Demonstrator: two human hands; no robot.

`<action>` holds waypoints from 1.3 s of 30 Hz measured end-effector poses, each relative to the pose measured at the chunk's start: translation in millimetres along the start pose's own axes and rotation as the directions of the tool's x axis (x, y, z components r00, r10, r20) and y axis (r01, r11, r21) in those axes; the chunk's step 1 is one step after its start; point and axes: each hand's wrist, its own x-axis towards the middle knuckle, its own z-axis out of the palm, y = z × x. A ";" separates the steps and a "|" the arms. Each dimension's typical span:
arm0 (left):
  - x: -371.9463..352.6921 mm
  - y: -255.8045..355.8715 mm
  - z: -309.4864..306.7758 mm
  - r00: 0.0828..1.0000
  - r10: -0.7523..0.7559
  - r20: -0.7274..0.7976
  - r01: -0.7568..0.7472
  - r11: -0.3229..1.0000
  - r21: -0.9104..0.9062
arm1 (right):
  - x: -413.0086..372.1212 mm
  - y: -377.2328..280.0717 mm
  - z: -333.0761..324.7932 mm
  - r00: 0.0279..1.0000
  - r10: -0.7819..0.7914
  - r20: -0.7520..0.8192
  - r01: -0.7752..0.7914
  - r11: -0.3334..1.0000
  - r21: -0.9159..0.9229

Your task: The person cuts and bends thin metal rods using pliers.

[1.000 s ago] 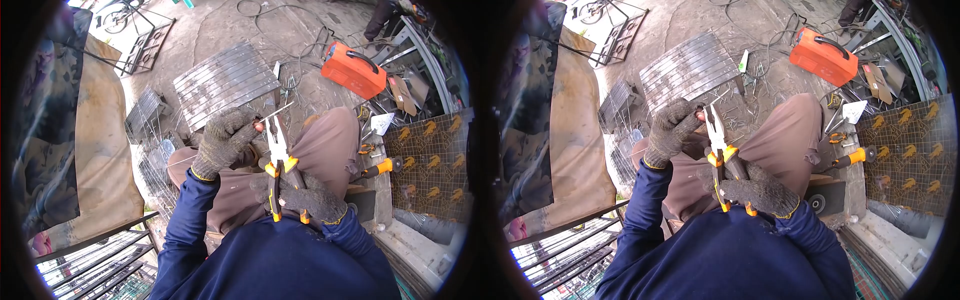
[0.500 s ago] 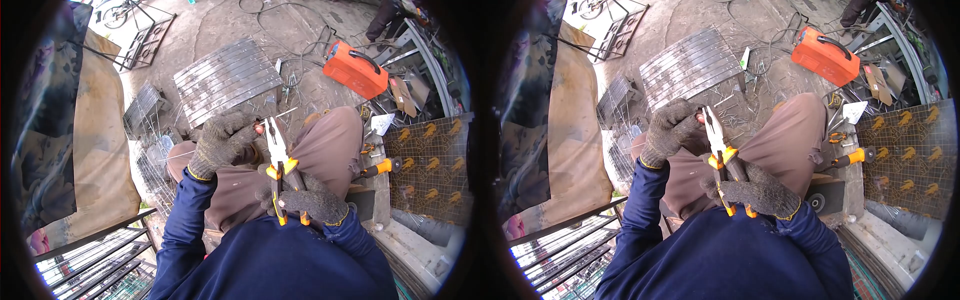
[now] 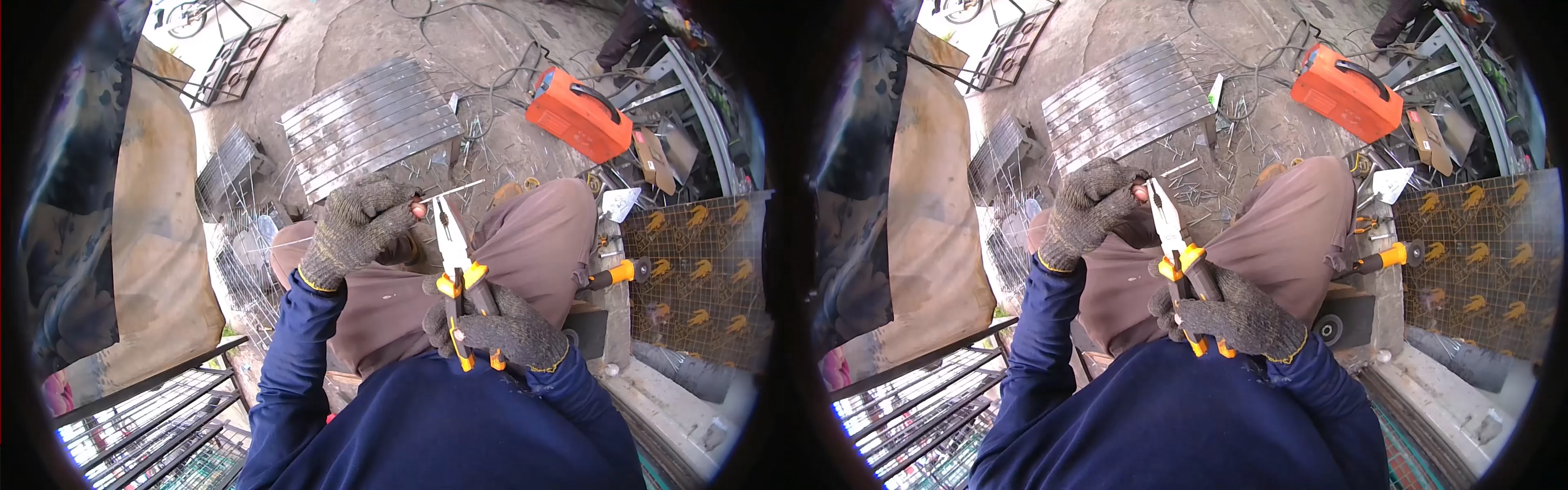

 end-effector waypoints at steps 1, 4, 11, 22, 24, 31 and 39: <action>-1.8 -0.7 -0.5 1.000 -0.004 -0.004 0.004 1.000 -0.002 | 0.4 0.3 -0.3 1.000 0.015 0.003 -0.015 1.000 0.007; -6.1 -1.7 -1.1 0.999 -0.046 -0.012 0.046 0.999 -0.008 | 2.9 2.3 -1.4 0.999 0.035 0.007 -0.035 0.999 0.012; -6.6 -7.7 -5.0 0.999 -0.036 0.022 0.034 0.997 0.074 | 8.3 -1.9 4.1 0.996 0.075 -0.046 -0.075 0.997 0.013; -5.8 3.9 -2.6 0.914 -0.375 0.158 0.391 0.916 -0.086 | 27.4 28.0 -9.8 0.991 0.094 -0.100 -0.086 0.993 0.083; -0.8 11.6 1.3 0.894 -0.419 0.160 0.432 0.900 -0.054 | 26.6 28.1 -12.3 0.990 0.101 -0.103 -0.100 0.995 0.016; 12.0 21.3 9.8 0.896 -0.303 0.324 0.398 0.872 -0.286 | 26.7 51.5 -36.6 0.951 -0.302 0.064 0.179 0.369 -0.912; 3.6 8.0 15.1 0.941 -0.143 0.308 0.242 0.919 -0.313 | 17.6 45.2 -34.8 0.978 -0.112 -0.175 -0.015 0.800 -0.600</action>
